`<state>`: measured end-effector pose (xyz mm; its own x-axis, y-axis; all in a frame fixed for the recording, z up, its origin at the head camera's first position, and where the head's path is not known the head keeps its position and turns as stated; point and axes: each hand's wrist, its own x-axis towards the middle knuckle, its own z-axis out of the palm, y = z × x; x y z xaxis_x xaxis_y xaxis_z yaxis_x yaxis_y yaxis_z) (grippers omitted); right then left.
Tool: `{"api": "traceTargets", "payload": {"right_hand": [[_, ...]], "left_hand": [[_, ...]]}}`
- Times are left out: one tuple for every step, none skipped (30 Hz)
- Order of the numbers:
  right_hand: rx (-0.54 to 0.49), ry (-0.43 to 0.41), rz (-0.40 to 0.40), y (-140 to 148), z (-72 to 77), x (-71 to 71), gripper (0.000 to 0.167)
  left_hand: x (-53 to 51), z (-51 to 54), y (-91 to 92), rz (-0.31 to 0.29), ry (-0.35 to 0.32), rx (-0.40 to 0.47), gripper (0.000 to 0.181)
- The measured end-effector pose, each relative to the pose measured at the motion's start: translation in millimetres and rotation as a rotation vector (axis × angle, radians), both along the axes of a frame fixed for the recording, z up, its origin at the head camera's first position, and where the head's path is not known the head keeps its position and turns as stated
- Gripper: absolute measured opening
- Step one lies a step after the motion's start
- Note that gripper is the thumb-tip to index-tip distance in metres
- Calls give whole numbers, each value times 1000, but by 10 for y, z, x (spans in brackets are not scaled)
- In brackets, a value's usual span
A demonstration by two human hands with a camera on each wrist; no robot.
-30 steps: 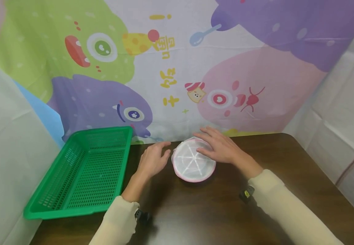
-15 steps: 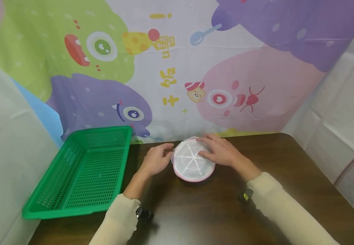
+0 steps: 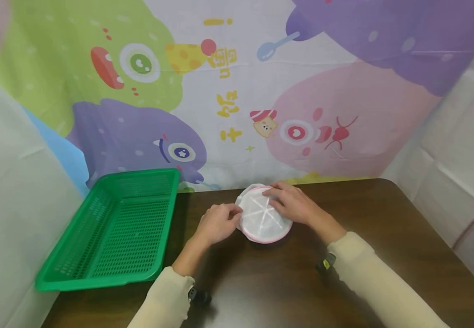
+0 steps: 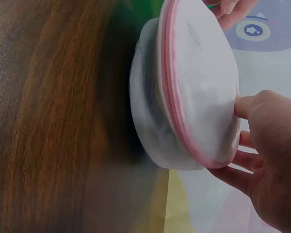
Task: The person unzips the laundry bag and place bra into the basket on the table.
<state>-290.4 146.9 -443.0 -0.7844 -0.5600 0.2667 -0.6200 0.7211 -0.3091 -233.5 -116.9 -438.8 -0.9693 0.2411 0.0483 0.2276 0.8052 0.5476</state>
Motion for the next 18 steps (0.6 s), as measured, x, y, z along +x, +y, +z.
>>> {"api": "traceTargets", "payload": {"right_hand": [[-1, 6, 2, -4, -5, -4, 31], [0, 11, 3, -8, -8, -7, 31], [1, 7, 1, -11, -10, -15, 31], [2, 3, -3, -8, -5, -18, 32], [5, 1, -8, -8, 0, -20, 32], [8, -4, -13, -6, 6, -24, 33], [10, -10, -19, -4, 11, -28, 34], [14, -18, -25, -1, 18, -29, 34], [15, -23, -29, 2, 24, -29, 35], [16, -26, -34, 5, 30, -24, 35], [14, -26, -37, 8, 32, -21, 36], [9, -29, -41, 13, 34, -15, 37], [3, -25, -42, 15, 36, -6, 37], [-7, -21, -42, 18, 39, 7, 38], [-17, -13, -41, 20, 38, 21, 38], [-28, -5, -39, 23, 37, 37, 39], [-41, 5, -36, 25, 36, 56, 39], [-53, 17, -34, 29, 34, 77, 39]], "left_hand": [[12, 5, 9, -2, -5, -3, 29], [23, 10, 16, -4, -9, -8, 28], [35, 17, 24, -5, -15, -13, 28], [43, 23, 36, -9, -18, -17, 27], [47, 28, 47, -15, -22, -20, 27], [52, 34, 57, -19, -23, -23, 27], [58, 41, 65, -22, -26, -25, 27], [62, 49, 70, -23, -25, -28, 27], [62, 57, 74, -21, -23, -31, 26], [57, 64, 75, -16, -19, -33, 26], [49, 74, 74, -7, -13, -36, 26], [39, 87, 70, 10, -2, -45, 26], [23, 99, 64, 31, 11, -54, 25], [5, 115, 57, 56, 29, -63, 25], [-16, 135, 50, 81, 46, -70, 24], [-37, 158, 42, 105, 62, -77, 24], [-61, 182, 34, 128, 79, -84, 24], [-87, 205, 28, 146, 91, -84, 24]]}}
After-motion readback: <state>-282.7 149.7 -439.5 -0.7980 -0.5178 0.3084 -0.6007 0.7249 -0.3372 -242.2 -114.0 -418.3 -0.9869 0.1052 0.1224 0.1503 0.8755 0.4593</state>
